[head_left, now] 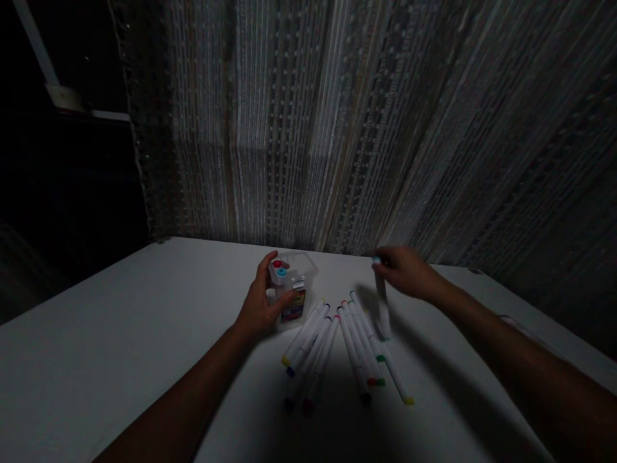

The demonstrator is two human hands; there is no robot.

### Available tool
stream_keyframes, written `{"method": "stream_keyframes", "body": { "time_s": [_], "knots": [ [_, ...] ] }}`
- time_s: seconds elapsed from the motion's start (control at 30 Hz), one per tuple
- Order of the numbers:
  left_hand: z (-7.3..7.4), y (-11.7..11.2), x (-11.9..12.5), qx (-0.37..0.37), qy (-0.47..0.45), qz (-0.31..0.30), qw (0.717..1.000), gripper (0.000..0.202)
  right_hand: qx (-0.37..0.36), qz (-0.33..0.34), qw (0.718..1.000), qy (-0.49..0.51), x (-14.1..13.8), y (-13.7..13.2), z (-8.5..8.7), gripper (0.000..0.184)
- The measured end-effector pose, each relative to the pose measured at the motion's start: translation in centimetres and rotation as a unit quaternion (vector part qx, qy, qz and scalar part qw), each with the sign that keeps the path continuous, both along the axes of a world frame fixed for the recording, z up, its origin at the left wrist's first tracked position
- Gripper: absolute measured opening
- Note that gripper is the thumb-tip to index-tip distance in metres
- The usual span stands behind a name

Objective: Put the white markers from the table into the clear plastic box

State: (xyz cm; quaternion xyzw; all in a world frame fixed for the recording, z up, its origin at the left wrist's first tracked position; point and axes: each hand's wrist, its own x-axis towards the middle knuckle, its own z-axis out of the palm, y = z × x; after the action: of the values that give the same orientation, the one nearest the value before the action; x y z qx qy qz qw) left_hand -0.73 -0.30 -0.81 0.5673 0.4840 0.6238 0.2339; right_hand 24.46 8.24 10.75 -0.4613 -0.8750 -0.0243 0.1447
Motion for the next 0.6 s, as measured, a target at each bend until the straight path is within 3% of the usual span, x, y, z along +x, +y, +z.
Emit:
{"method": "stream_keyframes", "body": {
  "time_s": [0.13,0.23,0.3,0.43,0.6],
  "knots": [
    [0.0,0.0,0.0,-0.002,-0.007,-0.009,1.0,0.08,0.082,0.09,0.966,0.226,-3.2,-2.1,6.4,0.023],
    [-0.1,0.0,0.0,0.001,-0.003,-0.004,1.0,0.081,0.111,0.157,0.945,0.266,-6.2,-3.6,8.1,0.023],
    [-0.1,0.0,0.0,0.002,0.001,-0.003,1.0,0.082,0.114,0.186,0.947,0.237,-8.2,-4.2,7.6,0.021],
    [-0.1,0.1,-0.1,-0.002,0.004,0.003,1.0,0.083,0.072,0.208,0.966,0.137,-11.3,-4.6,5.1,0.021],
    [0.1,0.1,-0.2,0.009,0.0,-0.011,1.0,0.082,-0.014,0.213,0.976,0.042,-12.9,-4.7,2.6,0.022]
  ]
}}
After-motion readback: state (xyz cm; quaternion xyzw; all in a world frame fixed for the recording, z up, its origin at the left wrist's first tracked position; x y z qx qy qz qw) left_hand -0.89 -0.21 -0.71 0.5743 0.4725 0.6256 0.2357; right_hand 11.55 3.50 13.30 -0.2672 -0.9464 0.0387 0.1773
